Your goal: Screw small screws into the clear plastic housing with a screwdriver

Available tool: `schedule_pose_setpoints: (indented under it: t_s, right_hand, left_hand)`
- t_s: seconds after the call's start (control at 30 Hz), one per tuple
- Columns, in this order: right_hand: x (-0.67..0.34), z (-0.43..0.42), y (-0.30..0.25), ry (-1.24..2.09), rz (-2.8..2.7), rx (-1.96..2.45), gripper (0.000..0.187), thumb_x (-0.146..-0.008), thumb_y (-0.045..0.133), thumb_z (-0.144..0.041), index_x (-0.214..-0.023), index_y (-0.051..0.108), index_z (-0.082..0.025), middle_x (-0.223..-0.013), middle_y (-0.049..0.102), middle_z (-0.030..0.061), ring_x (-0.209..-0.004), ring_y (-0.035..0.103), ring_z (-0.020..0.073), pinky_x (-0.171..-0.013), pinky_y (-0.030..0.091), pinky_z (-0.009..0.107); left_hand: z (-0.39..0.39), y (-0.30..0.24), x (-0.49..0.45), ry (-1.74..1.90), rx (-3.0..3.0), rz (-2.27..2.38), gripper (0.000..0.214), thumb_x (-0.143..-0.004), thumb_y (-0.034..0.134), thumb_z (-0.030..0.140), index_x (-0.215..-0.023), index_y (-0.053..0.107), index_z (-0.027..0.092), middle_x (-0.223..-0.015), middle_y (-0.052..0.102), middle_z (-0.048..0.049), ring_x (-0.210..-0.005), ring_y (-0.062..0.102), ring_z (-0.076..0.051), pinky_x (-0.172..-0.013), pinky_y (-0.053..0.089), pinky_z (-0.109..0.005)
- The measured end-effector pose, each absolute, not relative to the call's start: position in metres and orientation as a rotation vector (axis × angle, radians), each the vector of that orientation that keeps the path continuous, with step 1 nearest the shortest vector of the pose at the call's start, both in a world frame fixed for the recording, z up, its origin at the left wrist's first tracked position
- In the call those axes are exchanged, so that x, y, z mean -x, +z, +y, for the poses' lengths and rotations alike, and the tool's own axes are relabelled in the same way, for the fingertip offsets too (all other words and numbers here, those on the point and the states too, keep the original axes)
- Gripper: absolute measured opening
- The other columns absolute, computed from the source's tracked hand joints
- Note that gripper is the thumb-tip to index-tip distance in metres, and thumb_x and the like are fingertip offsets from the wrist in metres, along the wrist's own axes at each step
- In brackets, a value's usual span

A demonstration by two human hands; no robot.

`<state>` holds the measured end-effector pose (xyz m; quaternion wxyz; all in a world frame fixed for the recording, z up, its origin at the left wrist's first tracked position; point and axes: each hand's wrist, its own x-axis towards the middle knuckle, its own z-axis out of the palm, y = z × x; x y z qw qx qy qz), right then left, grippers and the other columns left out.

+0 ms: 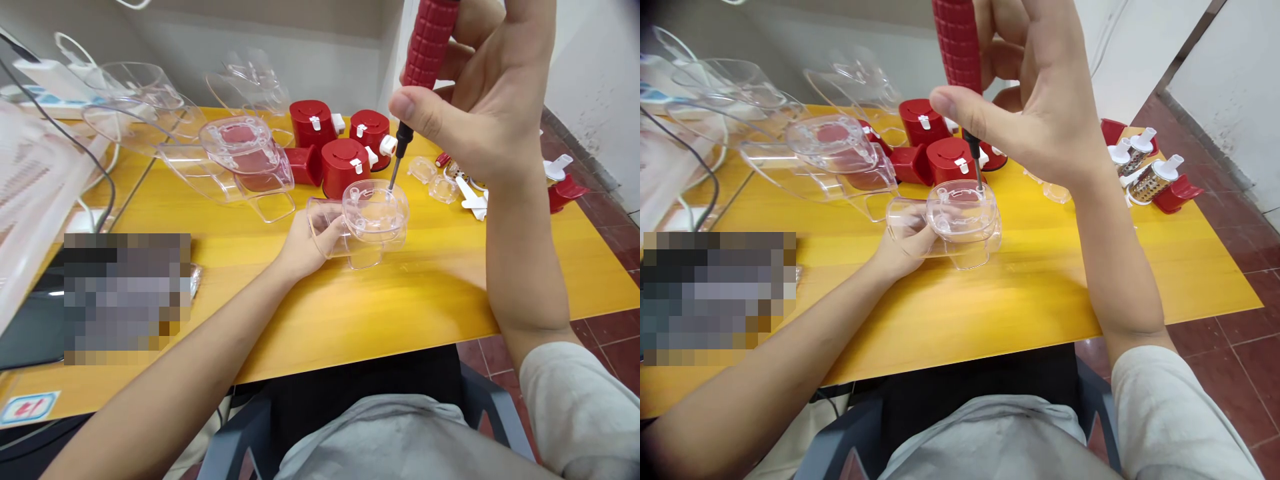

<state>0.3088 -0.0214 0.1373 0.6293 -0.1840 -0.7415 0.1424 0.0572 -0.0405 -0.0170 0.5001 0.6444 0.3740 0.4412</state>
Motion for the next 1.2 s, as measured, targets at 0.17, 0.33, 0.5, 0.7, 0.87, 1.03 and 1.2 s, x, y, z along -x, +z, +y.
schedule_pose_setpoints:
  t_s: [0.17, 0.33, 0.5, 0.7, 0.87, 1.03, 1.2]
  right_hand:
    - [-0.308, -0.049, 0.155, 0.307, -1.858, 0.704, 0.044, -0.099, 0.088, -0.047, -0.136, 0.070, -0.031, -0.144, 0.079, -0.0137, -0.100, 0.071, 0.0014, -0.086, 0.072, 0.008]
    - [-0.312, -0.042, 0.155, 0.399, -1.868, 0.409, 0.048, -0.103, 0.066, -0.030, -0.148, 0.062, -0.012, -0.144, 0.080, -0.0062, -0.124, 0.078, 0.0046, -0.101, 0.079, 0.019]
    - [-0.308, -0.034, 0.150, 0.340, -1.787, 0.504, 0.058, -0.096, 0.091, -0.040, -0.145, 0.069, -0.021, -0.102, 0.070, -0.0102, -0.088, 0.060, -0.0063, -0.081, 0.061, 0.001]
    - [-0.307, -0.048, 0.155, 0.278, -1.836, 0.531, 0.045, -0.105, 0.079, -0.052, -0.141, 0.076, -0.024, -0.145, 0.079, -0.0123, -0.114, 0.075, -0.0014, -0.097, 0.071, 0.007]
    - [-0.308, -0.029, 0.144, 0.437, -1.832, 0.250, 0.048, -0.099, 0.075, -0.025, -0.147, 0.073, -0.024, -0.138, 0.085, -0.0092, -0.118, 0.086, 0.0059, -0.100, 0.077, 0.017]
    - [-0.304, -0.017, 0.137, 0.389, -1.648, 0.328, 0.051, -0.089, 0.097, -0.037, -0.134, 0.073, -0.033, -0.103, 0.072, -0.0086, -0.089, 0.068, 0.0023, -0.077, 0.063, 0.015]
    - [-0.302, -0.036, 0.145, 0.449, -1.665, 0.420, 0.039, -0.095, 0.090, -0.037, -0.129, 0.070, -0.033, -0.108, 0.077, -0.0085, -0.096, 0.073, 0.0069, -0.080, 0.067, 0.022]
  left_hand:
    - [-0.040, -0.017, -0.057, 1.068, -1.558, 0.901, 0.065, -0.083, 0.097, 0.085, -0.091, 0.090, 0.021, -0.098, 0.093, -0.0147, -0.102, 0.089, -0.035, -0.094, 0.074, -0.042]
    - [-0.040, -0.014, -0.058, 1.061, -1.564, 0.906, 0.065, -0.082, 0.098, 0.086, -0.090, 0.090, 0.021, -0.095, 0.092, -0.0140, -0.102, 0.089, -0.035, -0.093, 0.073, -0.041]
    - [-0.041, -0.013, -0.058, 1.057, -1.573, 0.904, 0.069, -0.081, 0.096, 0.090, -0.089, 0.091, 0.021, -0.098, 0.093, -0.0150, -0.103, 0.089, -0.036, -0.094, 0.074, -0.043]
    - [-0.042, -0.013, -0.059, 1.061, -1.564, 0.910, 0.064, -0.082, 0.097, 0.087, -0.088, 0.090, 0.024, -0.099, 0.093, -0.0142, -0.103, 0.089, -0.037, -0.094, 0.074, -0.044]
    - [-0.042, -0.013, -0.058, 1.061, -1.568, 0.953, 0.061, -0.083, 0.094, 0.086, -0.091, 0.090, 0.025, -0.098, 0.093, -0.0118, -0.103, 0.089, -0.036, -0.097, 0.075, -0.045]
    - [-0.044, -0.009, -0.059, 1.064, -1.607, 0.958, 0.053, -0.087, 0.094, 0.079, -0.089, 0.088, 0.026, -0.099, 0.093, -0.0116, -0.103, 0.089, -0.036, -0.096, 0.076, -0.046]
    - [-0.044, -0.008, -0.060, 1.110, -1.634, 0.933, 0.051, -0.088, 0.094, 0.077, -0.084, 0.086, 0.027, -0.097, 0.092, -0.0125, -0.099, 0.089, -0.037, -0.093, 0.077, -0.049]
